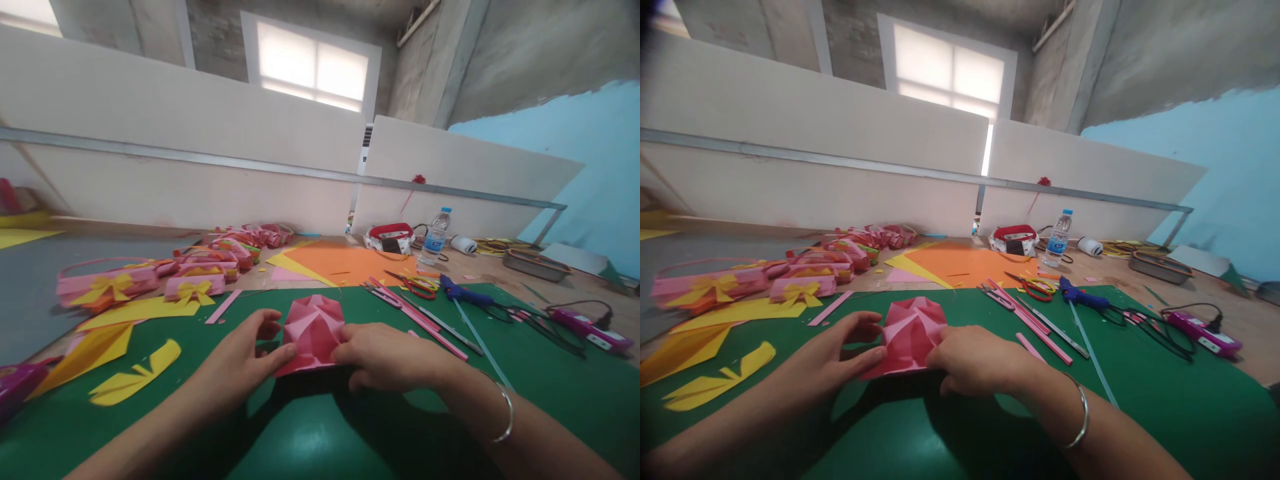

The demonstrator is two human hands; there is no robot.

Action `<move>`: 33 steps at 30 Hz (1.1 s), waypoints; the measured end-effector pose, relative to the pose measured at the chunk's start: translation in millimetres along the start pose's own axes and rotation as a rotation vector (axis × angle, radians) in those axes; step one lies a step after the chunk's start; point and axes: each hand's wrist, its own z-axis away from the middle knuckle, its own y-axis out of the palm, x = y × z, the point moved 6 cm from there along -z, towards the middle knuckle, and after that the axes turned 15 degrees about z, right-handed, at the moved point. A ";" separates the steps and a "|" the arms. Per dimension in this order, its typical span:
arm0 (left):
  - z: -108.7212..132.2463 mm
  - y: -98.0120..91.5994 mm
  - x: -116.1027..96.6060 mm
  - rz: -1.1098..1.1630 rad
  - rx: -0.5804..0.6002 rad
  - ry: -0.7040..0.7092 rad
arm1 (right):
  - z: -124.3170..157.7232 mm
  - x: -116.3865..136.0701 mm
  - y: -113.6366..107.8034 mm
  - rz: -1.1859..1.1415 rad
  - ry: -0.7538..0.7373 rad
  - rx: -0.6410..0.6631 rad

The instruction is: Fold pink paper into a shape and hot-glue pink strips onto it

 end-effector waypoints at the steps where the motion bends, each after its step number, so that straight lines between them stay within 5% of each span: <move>1: -2.3 2.5 -3.3 0.000 0.033 0.017 | 0.6 0.2 0.1 0.002 0.003 0.009; 9: -14.0 5.1 -23.6 -0.077 0.041 0.099 | 10.5 -8.4 -5.5 -0.130 -0.025 -0.034; 16: -13.8 4.9 -7.3 -0.028 0.034 0.075 | 3.8 -52.6 -10.8 -0.417 0.488 -0.306; 21: -13.5 6.9 -9.0 -0.003 0.039 0.091 | -8.7 -50.1 0.8 -0.693 0.379 -0.304; 28: -12.8 9.6 -11.8 -0.003 0.047 0.095 | -14.5 -40.2 0.5 -0.545 0.461 -0.530; 33: -6.6 19.2 -18.7 0.082 0.119 0.141 | -14.1 -21.9 -20.2 -0.214 0.352 -0.738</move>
